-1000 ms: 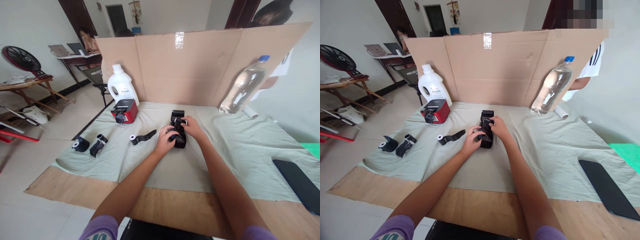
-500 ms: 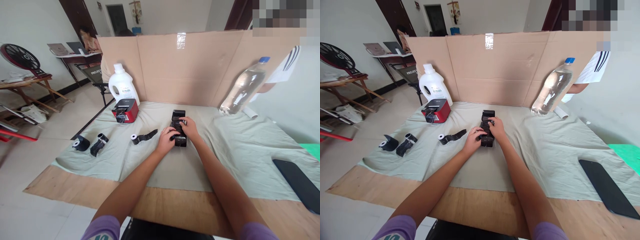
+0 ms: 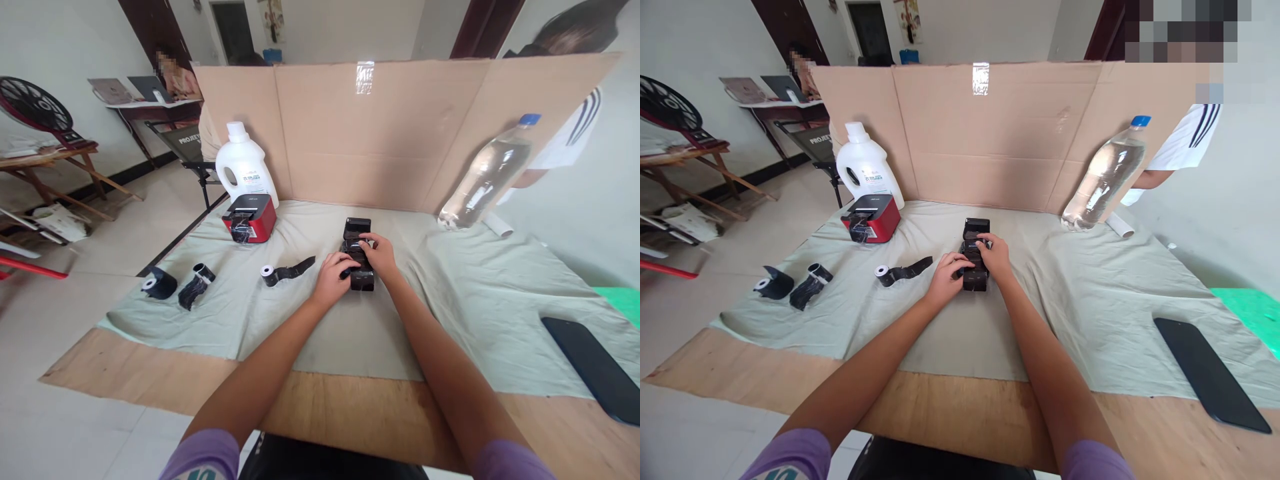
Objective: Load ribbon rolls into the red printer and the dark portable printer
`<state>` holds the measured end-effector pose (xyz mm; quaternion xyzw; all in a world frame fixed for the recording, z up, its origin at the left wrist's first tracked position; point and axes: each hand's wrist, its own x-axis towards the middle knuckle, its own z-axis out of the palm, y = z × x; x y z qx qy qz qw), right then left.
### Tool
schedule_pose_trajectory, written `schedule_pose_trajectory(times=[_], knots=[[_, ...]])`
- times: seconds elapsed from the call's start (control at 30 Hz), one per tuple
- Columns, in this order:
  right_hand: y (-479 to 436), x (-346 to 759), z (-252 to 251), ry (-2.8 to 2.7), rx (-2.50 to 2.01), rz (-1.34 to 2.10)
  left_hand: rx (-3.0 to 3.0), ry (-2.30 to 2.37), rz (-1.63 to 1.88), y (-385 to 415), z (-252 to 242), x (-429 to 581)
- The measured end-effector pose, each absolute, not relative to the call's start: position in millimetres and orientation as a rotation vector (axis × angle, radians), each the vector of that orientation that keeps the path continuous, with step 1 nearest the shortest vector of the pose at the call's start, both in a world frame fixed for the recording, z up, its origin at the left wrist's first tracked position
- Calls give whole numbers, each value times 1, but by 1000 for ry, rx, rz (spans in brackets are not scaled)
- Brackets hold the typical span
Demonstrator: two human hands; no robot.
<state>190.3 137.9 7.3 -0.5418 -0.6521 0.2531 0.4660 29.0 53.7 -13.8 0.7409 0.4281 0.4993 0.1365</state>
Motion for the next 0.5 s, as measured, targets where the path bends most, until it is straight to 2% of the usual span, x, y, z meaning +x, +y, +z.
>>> schedule_pose_trajectory(times=[0.33,0.5], knots=[[144,195,-5,-1579,-1300,728,2152,1256,1425,54,-13,30],[148,193,-8,-1596,-1453,518,2159,1253,1440,57,-17,29]])
